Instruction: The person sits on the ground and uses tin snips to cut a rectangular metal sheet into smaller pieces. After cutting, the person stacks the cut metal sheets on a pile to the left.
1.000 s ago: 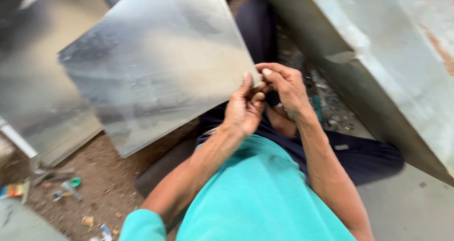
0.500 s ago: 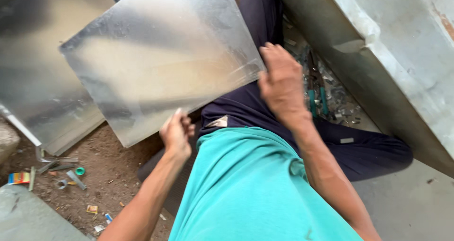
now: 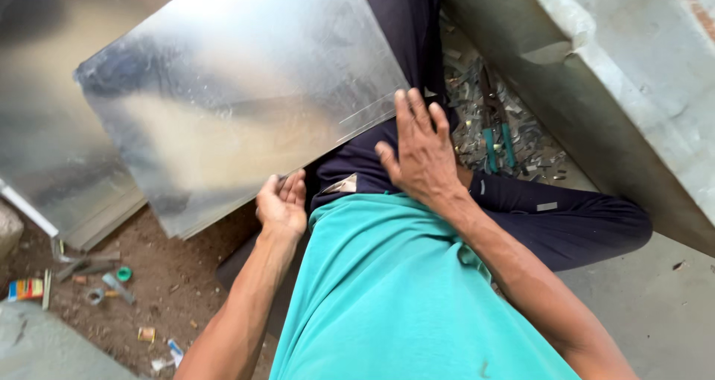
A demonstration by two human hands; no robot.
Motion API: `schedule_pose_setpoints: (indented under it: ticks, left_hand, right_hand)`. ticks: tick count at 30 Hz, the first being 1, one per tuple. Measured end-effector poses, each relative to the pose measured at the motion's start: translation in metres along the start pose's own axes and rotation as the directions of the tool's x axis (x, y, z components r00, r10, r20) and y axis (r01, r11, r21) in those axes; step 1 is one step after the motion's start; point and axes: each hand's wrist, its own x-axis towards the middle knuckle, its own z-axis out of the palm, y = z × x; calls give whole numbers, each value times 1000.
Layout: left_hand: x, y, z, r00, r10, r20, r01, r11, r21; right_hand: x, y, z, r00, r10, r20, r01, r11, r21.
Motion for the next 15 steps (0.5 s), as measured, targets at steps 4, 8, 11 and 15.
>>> schedule_pose_setpoints:
  ticks: [4,8,11,15]
  left_hand:
    - [-7,2,5,998,-61,-6,61,998,35]
    - [-17,9,2,995,-97,-25,100,988,118]
    - [-16,12,9,999,-49,-16,51,985,165]
    - [-17,21,-4,998,-61,18,58,987,150]
  right_hand:
    - [-5,-6,0,990,43,133,-53,996,75]
    - [-9,-2,-7,982,98,160,-148,928,341]
    - [-2,14,-15,985,165,58,-175,931,321]
    - [-2,7,-11,980,170,107,-196,924,328]
